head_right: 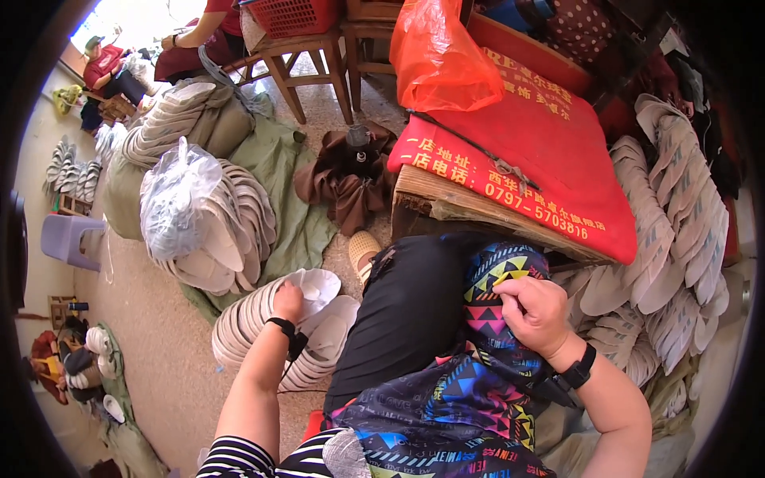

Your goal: The person is lacing white athletic shoes and organizing them into stacks within a manufacturing environment.

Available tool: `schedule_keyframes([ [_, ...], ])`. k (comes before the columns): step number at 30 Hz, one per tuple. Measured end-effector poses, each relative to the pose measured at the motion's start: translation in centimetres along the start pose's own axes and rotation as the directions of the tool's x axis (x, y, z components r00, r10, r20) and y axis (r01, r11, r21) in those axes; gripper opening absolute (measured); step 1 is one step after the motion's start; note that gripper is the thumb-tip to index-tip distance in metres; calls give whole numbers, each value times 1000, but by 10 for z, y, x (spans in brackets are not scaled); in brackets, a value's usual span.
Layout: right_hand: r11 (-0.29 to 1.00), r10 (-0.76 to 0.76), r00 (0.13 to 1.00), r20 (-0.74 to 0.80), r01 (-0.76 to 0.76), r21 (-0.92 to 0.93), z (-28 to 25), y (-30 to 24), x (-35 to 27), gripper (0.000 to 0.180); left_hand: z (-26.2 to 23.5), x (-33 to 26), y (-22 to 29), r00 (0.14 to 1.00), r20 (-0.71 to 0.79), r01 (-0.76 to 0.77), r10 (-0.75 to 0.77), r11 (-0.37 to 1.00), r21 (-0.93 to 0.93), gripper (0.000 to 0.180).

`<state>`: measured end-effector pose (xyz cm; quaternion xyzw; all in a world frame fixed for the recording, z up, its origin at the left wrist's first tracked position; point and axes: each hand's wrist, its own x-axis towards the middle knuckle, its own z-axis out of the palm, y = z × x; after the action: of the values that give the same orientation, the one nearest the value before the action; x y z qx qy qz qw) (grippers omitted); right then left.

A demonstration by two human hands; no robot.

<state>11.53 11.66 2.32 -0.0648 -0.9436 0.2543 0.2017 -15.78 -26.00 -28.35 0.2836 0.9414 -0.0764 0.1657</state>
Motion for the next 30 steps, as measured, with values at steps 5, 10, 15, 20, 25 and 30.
schedule_keyframes([
  [5,998,-58,998,-20,58,13,9,0,7,16,3,-6,0,992,99,85,-72,988,-131,16],
  [10,997,-76,997,-20,76,20,9,2,6,17,-25,-1,18,995,92,10,36,890,-456,16],
  [15,996,-87,995,-52,88,31,11,4,8,17,-124,2,33,934,-355,-312,41,576,-755,13],
  [20,994,-96,993,-63,99,37,12,2,10,15,-284,-8,53,837,-543,-531,-71,139,-836,15],
  [25,995,-51,998,-28,53,89,18,1,12,8,-434,-42,104,704,-703,-709,-98,-148,-689,21],
  [30,984,-10,999,43,3,177,21,-3,18,8,-487,-51,121,693,-697,-709,185,-2,-705,21],
])
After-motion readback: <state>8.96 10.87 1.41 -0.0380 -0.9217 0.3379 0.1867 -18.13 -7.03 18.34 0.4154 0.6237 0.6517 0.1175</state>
